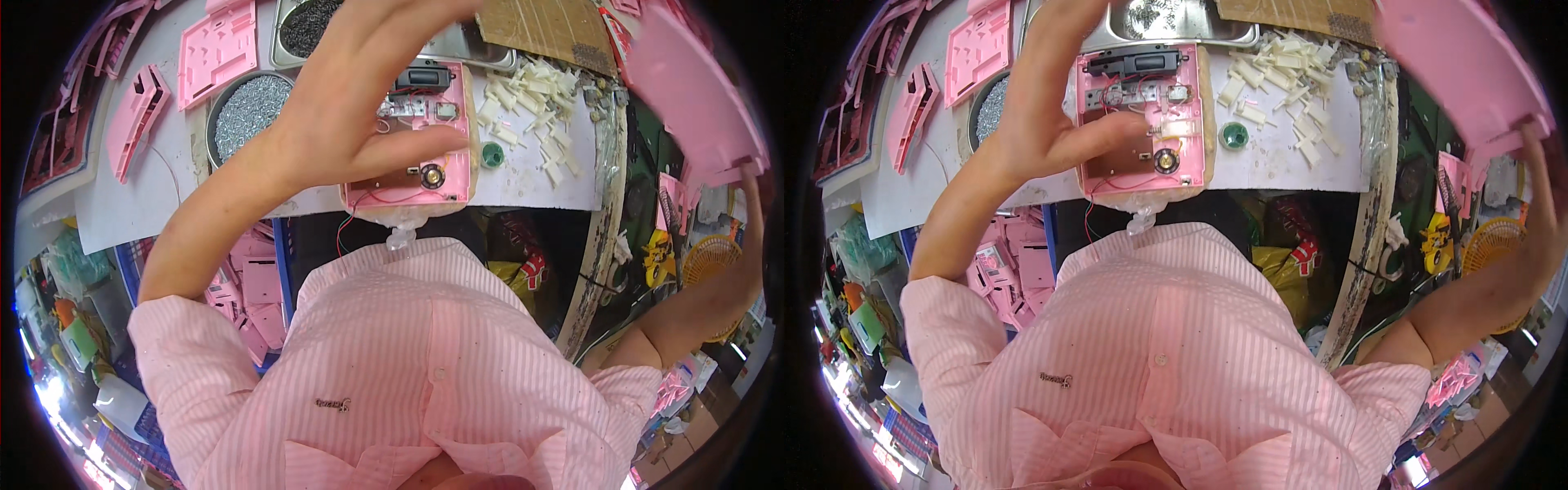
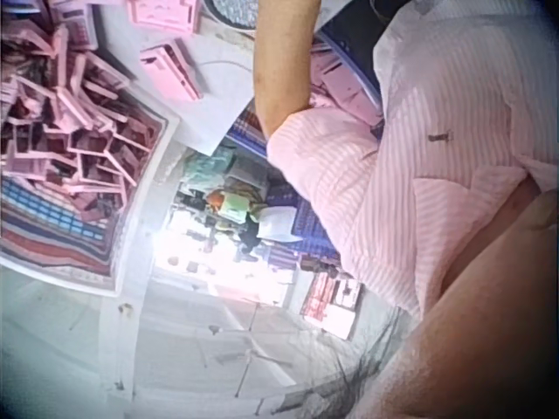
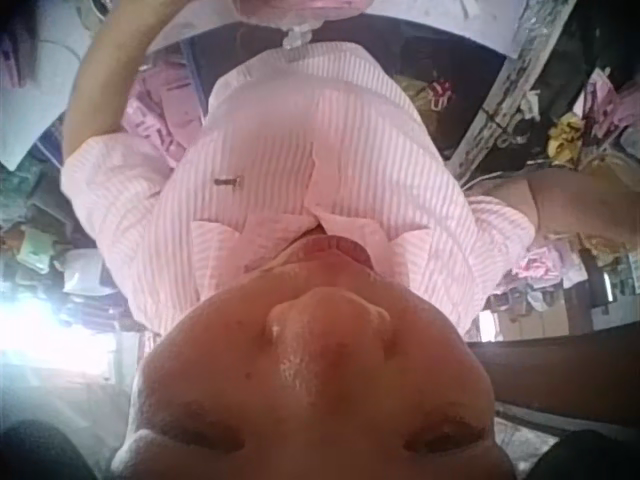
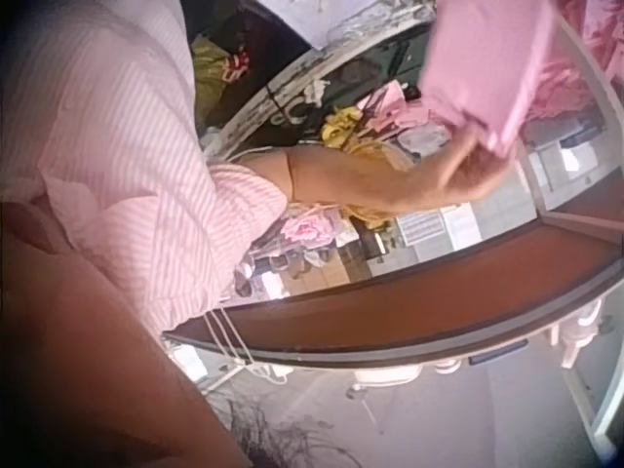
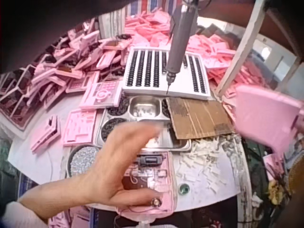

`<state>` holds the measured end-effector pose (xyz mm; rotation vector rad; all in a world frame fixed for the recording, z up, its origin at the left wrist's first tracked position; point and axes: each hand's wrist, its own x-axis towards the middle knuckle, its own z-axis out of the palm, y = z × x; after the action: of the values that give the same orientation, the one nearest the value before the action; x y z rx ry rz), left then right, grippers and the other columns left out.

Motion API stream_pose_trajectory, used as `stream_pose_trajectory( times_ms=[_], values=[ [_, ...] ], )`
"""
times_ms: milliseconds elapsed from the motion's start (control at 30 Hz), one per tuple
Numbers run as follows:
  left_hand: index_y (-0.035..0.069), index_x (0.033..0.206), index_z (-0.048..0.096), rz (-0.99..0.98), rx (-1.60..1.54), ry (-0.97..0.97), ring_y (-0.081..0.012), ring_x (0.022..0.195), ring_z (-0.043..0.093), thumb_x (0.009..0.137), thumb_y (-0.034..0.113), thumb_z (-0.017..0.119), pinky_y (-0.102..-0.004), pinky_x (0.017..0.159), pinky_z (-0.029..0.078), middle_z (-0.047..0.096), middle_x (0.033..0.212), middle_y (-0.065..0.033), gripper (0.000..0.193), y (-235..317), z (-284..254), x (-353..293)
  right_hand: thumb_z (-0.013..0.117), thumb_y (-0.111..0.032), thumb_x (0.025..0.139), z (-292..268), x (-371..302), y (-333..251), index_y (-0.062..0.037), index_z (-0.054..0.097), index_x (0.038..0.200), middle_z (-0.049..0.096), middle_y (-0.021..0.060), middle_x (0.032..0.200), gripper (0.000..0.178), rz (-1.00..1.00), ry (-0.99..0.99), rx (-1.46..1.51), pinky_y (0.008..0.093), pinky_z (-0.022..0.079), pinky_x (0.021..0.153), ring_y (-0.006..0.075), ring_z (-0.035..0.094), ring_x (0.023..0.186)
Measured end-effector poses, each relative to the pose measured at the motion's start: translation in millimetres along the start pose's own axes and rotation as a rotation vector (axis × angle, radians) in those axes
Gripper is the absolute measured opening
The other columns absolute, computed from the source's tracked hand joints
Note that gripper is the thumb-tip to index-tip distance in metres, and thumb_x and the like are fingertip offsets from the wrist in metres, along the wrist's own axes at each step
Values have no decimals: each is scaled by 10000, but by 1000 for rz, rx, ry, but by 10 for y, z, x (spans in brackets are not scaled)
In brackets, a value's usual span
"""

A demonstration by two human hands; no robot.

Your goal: Assembling a pink plastic electronic toy by soldering wires to a motor and screwing the housing together.

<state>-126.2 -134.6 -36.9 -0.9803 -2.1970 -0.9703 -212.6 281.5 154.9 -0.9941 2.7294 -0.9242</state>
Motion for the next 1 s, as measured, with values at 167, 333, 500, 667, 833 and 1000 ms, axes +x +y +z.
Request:
stream_pose_trajectory(
  times_ms=[167, 333, 500, 667, 833, 1000],
  values=[
    [-7, 1442, 387, -258, -457, -51, -270, 1204, 570, 912, 347, 678, -408, 1028, 444, 544, 1373, -187, 701, 237, -144, 135, 572, -128, 968, 1227, 257, -744, 16, 537, 1356, 655, 156, 1135, 415, -16, 321, 110, 277, 500, 842, 167, 621, 976],
    [-50, 1356, 477, -948, -939, 275, -159, 1082, 644, 933, 98, 666, -290, 915, 524, 645, 1198, -119, 486, 485, -329, -216, 604, -95, 949, 2060, 248, -337, 22, 426, 1429, 663, 133, 1077, 525, -62, 387, 289, 256, 508, 740, 145, 619, 894],
    [-7, 1441, 421, -952, -268, 20, -98, 792, 552, 906, 138, 688, -253, 716, 495, 627, 1009, -26, 616, 654, -34, -672, 650, -122, 934, 2946, -251, -659, -43, 271, 1523, 599, 25, 675, 705, 323, 235, 742, 228, 430, 559, 97, 535, 569],
    [-36, 1416, 441, -747, -55, -14, -179, 633, 514, 853, 206, 733, -296, 606, 460, 590, 805, -88, 679, 570, 84, -789, 670, -152, 916, 3130, -288, -442, -46, 466, 1403, 473, 35, 510, 538, 307, 156, 396, 283, 363, 500, 124, 477, 475],
    [-34, 1409, 457, -872, -93, -42, -192, 620, 538, 863, 195, 724, -319, 583, 450, 579, 769, -85, 649, 598, 23, -852, 659, -229, 925, 3122, -66, -365, -92, 520, 1372, 570, 105, 564, 487, 159, 65, 294, 337, 435, 529, 253, 559, 487],
    [-3, 1427, 452, -1003, 31, -75, -188, 500, 483, 891, 187, 700, -334, 500, 415, 486, 616, -59, 621, 915, 88, -1041, 621, -247, 942, 3057, 18, -443, -111, 543, 1363, 629, 149, 623, 449, -13, -42, -106, 430, 511, 563, 335, 642, 556]
  ],
)
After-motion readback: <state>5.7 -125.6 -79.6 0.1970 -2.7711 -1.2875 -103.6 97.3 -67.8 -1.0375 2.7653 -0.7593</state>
